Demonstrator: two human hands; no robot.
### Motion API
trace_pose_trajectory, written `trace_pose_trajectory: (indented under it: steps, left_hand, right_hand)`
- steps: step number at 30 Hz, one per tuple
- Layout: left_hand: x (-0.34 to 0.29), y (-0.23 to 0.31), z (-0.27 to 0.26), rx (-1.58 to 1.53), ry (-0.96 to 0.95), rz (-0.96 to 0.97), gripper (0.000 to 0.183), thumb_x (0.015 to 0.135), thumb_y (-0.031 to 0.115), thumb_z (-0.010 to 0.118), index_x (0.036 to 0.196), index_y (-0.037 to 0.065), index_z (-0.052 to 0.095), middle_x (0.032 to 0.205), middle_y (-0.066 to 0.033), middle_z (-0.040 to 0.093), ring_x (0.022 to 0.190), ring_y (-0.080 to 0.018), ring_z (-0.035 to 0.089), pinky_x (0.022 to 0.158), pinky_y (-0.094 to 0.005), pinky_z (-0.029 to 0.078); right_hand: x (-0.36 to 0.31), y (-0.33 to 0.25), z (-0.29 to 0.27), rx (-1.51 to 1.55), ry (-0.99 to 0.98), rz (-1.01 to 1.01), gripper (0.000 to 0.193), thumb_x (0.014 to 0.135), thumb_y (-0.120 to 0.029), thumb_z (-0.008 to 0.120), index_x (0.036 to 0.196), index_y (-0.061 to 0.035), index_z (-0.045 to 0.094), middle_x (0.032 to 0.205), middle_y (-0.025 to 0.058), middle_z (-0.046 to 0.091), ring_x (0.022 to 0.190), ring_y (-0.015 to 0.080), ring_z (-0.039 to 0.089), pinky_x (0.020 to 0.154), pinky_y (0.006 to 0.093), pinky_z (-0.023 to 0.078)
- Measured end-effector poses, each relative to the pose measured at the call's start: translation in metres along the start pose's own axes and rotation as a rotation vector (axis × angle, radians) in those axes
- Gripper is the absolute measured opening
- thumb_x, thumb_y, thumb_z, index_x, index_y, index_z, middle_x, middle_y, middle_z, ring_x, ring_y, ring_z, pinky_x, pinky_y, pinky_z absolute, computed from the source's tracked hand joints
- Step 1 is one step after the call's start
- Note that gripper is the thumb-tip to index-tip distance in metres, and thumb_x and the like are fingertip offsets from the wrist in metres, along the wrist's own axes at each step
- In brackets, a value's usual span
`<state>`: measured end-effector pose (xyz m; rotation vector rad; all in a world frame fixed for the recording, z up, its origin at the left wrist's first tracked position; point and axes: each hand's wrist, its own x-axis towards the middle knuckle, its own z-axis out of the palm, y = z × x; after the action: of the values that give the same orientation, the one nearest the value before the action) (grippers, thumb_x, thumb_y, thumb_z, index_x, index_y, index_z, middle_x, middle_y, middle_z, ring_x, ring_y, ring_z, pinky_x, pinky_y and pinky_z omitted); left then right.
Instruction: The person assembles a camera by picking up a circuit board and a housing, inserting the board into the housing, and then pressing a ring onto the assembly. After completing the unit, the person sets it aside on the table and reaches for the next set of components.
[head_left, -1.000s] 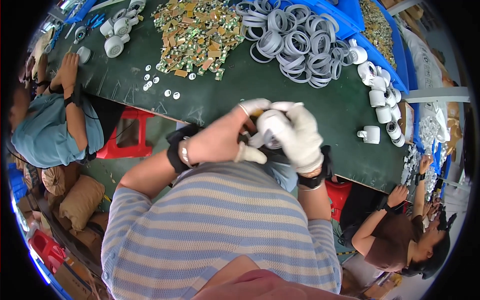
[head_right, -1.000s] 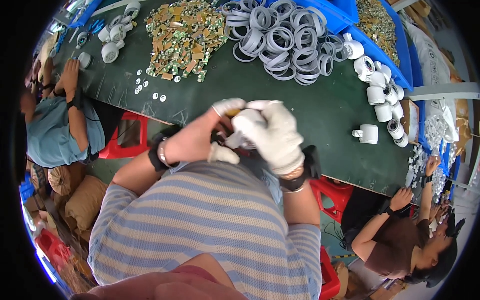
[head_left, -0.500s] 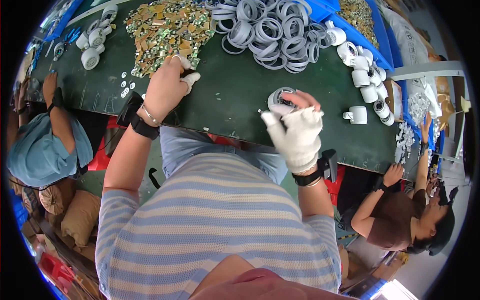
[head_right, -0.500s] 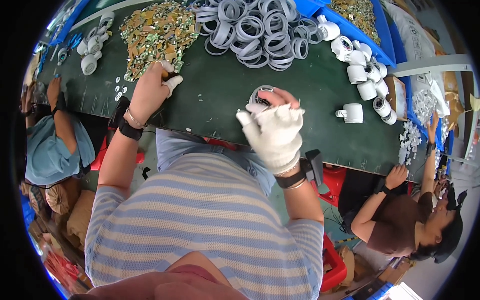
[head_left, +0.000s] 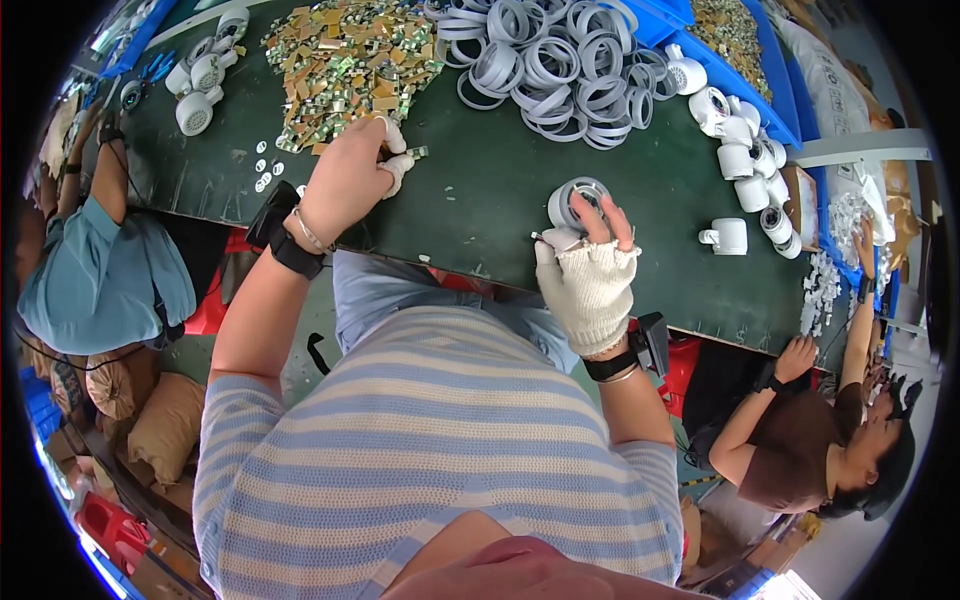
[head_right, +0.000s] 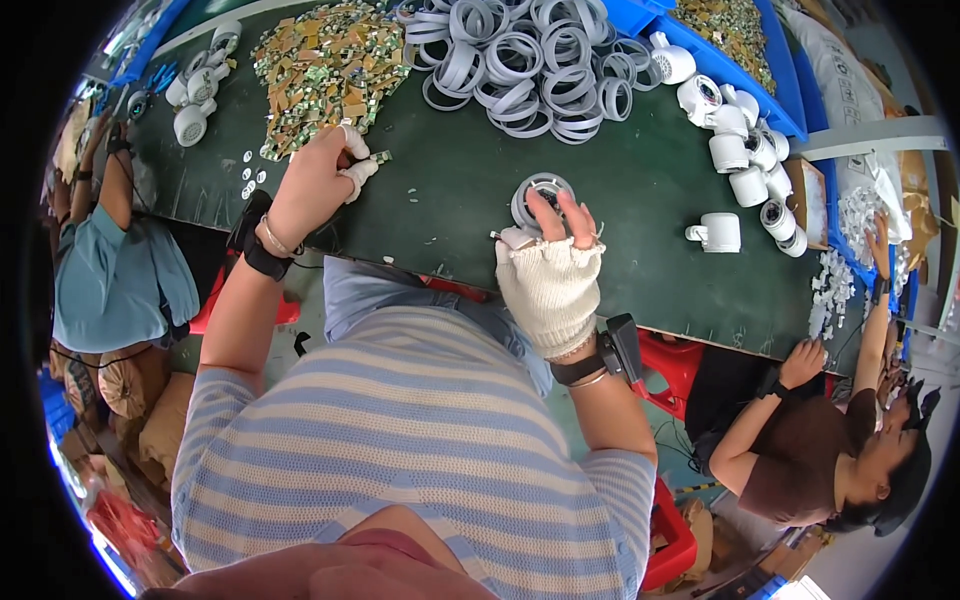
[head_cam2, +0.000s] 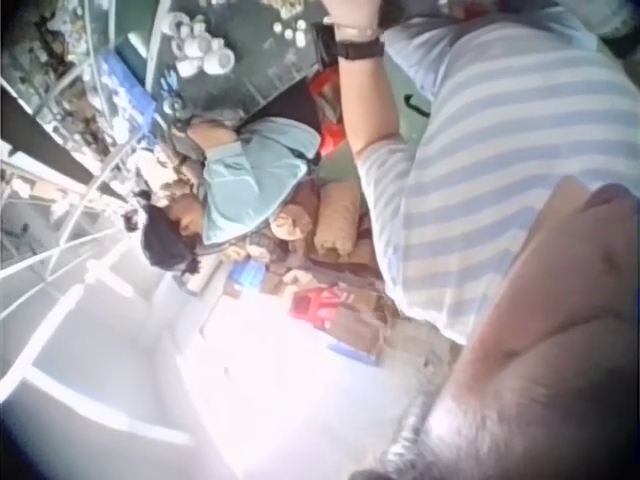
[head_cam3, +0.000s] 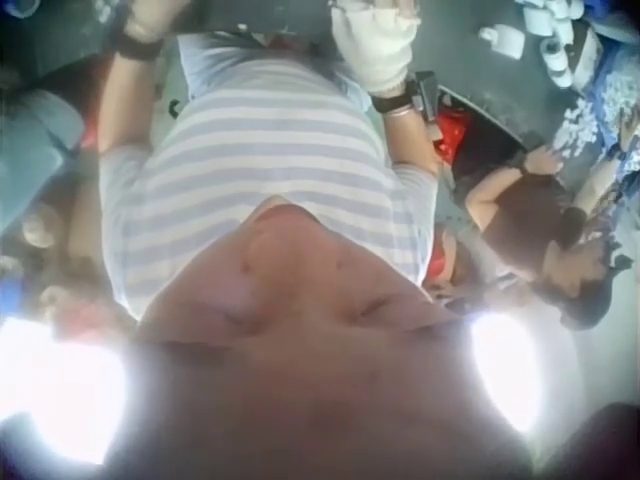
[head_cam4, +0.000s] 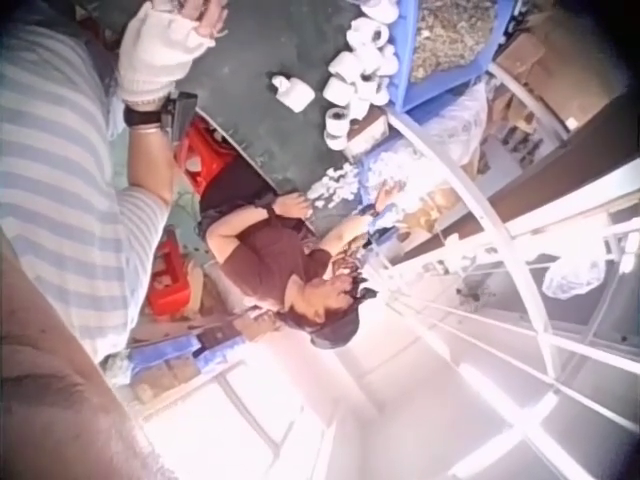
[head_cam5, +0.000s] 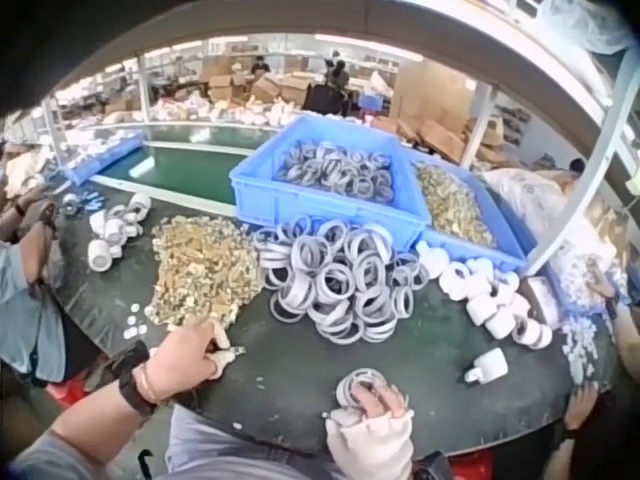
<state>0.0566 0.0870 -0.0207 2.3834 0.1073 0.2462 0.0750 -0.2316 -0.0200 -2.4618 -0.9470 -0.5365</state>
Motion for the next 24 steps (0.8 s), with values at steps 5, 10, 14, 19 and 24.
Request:
trace_pose_trajectory:
  steps: [5, 10, 14, 19, 24]
  left_hand:
    - [-0.015, 0.020, 0.007, -0.523, -0.101, -0.173, 0.017, 0.096, 0.004, 0.073, 0.100, 0.002, 0.057, 0.085, -0.0049, 0.065, 0.061, -0.0087, 0.056, 0.056, -0.0259, 0.045]
    - [-0.033, 0.045, 0.029, -0.862, -0.251, -0.103, 0.029, 0.101, 0.006, 0.070, 0.128, 0.005, 0.061, 0.104, 0.0003, 0.067, 0.078, -0.0025, 0.058, 0.062, -0.0204, 0.048]
    - [-0.045, 0.056, 0.029, -0.939, -0.406, -0.199, 0.025, 0.103, 0.006, 0.067, 0.127, 0.004, 0.062, 0.111, -0.0011, 0.067, 0.087, -0.0046, 0.063, 0.074, -0.0211, 0.053]
    - [-0.053, 0.063, 0.035, -1.058, -0.424, -0.078, 0.024, 0.103, 0.007, 0.067, 0.126, 0.004, 0.062, 0.113, -0.0027, 0.069, 0.097, -0.0103, 0.068, 0.087, -0.0266, 0.056]
    - [-0.054, 0.073, 0.029, -0.932, -0.426, -0.195, 0.025, 0.101, 0.004, 0.068, 0.125, 0.002, 0.061, 0.113, -0.0047, 0.069, 0.101, -0.0115, 0.068, 0.090, -0.0275, 0.056]
  right_hand:
    - [0.009, 0.003, -0.009, -0.011, 0.055, -0.078, 0.015, 0.078, -0.011, 0.081, 0.091, -0.0140, 0.073, 0.119, 0.0089, 0.068, 0.123, 0.0345, 0.057, 0.103, 0.0553, 0.045]
    - [0.033, -0.004, -0.027, 0.493, -0.059, 0.073, 0.014, 0.084, -0.009, 0.075, 0.097, -0.0107, 0.070, 0.100, 0.0104, 0.068, 0.100, 0.0315, 0.064, 0.093, 0.0474, 0.051]
    - [0.043, -0.012, -0.025, 0.730, -0.209, 0.103, 0.012, 0.084, -0.004, 0.073, 0.095, -0.0063, 0.069, 0.091, 0.0097, 0.065, 0.086, 0.0263, 0.065, 0.078, 0.0358, 0.052]
    - [0.046, -0.011, -0.027, 0.700, -0.360, 0.129, 0.012, 0.081, -0.004, 0.076, 0.092, -0.0066, 0.071, 0.084, 0.0079, 0.064, 0.084, 0.0257, 0.065, 0.073, 0.0348, 0.051]
    - [0.045, -0.011, -0.022, 0.685, -0.270, 0.058, 0.012, 0.082, -0.005, 0.078, 0.090, -0.0071, 0.070, 0.082, 0.0071, 0.064, 0.082, 0.0253, 0.065, 0.074, 0.0357, 0.051]
